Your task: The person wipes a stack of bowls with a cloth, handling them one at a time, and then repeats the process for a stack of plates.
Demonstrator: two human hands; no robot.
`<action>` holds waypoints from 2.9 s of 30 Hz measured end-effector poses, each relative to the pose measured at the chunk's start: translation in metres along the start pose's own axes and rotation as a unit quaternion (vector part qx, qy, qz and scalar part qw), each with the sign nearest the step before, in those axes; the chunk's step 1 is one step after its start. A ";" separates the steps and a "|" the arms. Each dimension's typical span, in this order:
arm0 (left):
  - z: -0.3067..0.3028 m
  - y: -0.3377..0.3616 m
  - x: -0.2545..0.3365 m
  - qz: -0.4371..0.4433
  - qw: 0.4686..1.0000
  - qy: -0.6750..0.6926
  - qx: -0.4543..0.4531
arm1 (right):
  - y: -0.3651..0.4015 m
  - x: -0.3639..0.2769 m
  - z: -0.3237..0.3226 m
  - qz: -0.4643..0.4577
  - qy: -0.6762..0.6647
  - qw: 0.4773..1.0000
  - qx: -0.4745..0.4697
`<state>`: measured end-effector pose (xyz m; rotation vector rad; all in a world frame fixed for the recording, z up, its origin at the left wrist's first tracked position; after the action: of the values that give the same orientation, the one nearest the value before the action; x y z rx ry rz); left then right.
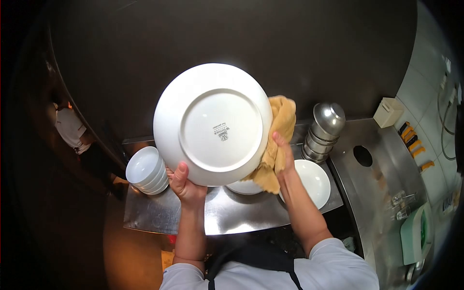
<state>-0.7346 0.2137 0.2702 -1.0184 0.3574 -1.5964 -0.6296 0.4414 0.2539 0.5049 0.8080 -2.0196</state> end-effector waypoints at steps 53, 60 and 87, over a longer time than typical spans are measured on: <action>-0.037 -0.001 0.035 0.035 0.999 -0.004 0.042 | 0.073 0.097 0.032 0.084 0.299 0.951 -0.008; -0.019 0.019 0.012 0.009 0.999 -0.008 -0.042 | 0.045 0.013 0.166 -0.334 0.792 0.467 -0.205; 0.013 0.027 0.029 -0.044 0.967 -0.237 -0.084 | -0.003 -0.002 0.105 -0.265 0.649 0.704 -0.117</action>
<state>-0.7067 0.1826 0.2707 -1.5223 0.1201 -1.3589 -0.6355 0.3694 0.3307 1.7818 2.2149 -1.7326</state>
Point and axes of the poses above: each hand's wrist, its own y-axis away from the middle knuckle, its own z-axis out of the palm, x = y × z, the point moved 6 cm from there along -y, towards the middle knuckle, and after that the axes turned 15 degrees about -x, right-handed, at the moved point
